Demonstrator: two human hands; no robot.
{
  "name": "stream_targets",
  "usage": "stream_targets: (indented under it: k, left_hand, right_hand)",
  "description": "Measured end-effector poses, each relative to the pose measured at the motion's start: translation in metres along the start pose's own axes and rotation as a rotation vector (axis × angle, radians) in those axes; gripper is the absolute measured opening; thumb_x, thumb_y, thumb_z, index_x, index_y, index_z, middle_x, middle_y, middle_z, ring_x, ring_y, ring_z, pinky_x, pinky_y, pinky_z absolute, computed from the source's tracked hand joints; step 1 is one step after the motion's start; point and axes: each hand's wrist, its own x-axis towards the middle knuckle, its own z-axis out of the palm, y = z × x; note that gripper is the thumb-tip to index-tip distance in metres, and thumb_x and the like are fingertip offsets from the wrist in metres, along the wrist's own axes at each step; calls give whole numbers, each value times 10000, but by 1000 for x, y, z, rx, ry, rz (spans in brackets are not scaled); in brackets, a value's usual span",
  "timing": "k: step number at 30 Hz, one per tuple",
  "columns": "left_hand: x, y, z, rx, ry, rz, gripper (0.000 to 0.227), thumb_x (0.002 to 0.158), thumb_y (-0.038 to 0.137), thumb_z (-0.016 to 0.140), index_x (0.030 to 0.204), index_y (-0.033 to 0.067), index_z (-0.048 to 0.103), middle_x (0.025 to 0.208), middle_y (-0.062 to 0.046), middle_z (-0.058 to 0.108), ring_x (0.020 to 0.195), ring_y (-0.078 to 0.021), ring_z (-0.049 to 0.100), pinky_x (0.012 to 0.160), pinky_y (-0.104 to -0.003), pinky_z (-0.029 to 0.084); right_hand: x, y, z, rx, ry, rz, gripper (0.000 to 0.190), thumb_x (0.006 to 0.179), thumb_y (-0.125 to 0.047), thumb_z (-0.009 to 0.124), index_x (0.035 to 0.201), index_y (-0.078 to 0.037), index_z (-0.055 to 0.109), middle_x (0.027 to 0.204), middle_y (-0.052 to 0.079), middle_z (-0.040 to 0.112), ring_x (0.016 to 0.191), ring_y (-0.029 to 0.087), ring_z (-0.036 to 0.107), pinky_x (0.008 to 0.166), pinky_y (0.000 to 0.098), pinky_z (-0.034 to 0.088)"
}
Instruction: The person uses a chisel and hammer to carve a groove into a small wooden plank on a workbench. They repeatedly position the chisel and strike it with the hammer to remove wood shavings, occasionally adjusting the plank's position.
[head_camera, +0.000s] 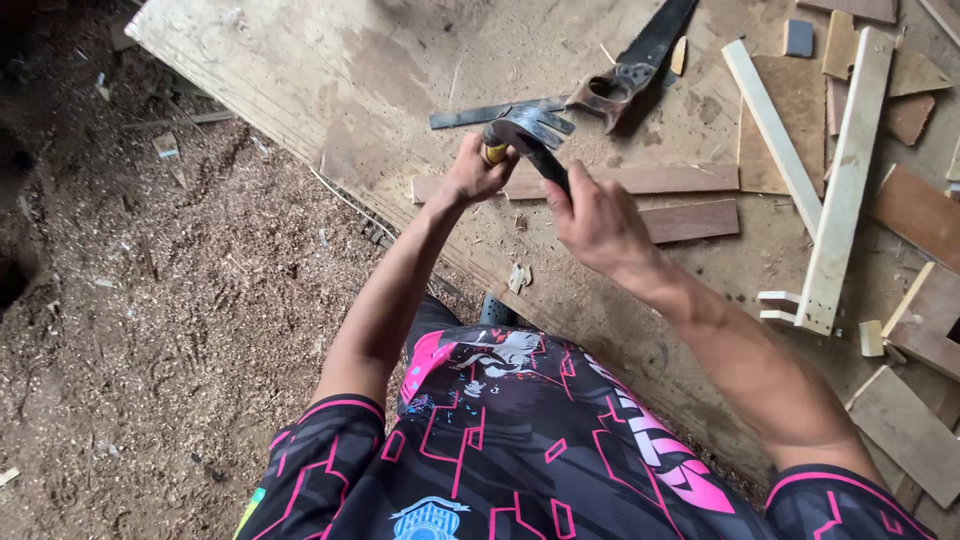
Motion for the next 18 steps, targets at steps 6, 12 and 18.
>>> stream_targets:
  k: [6, 12, 18]
  left_hand:
    - [-5, -21, 10, -21, 16, -71, 272, 1034, 199, 658, 848, -1, 652, 703, 3, 626, 662, -69, 566, 576, -288, 486]
    - [-13, -44, 9, 21, 60, -117, 222, 975, 188, 696, 895, -5, 621, 712, -8, 594, 662, -87, 544, 558, -294, 448]
    - [-7, -29, 12, 6, -30, -119, 228, 986, 171, 636, 811, 25, 630, 668, 7, 601, 605, -76, 537, 528, -285, 448]
  right_hand:
    - [-5, 5, -36, 453, 300, -67, 366, 1185, -276, 463, 1152, 79, 544, 618, 62, 536, 462, 172, 537, 400, 339, 376]
    - [6, -17, -19, 245, 24, 22, 324, 1149, -244, 539, 1011, 45, 584, 585, 116, 534, 478, 242, 543, 409, 411, 367]
    - [4, -10, -61, 428, 270, 68, 332, 1173, -260, 492, 1173, 56, 596, 624, 122, 566, 474, 230, 591, 439, 403, 401]
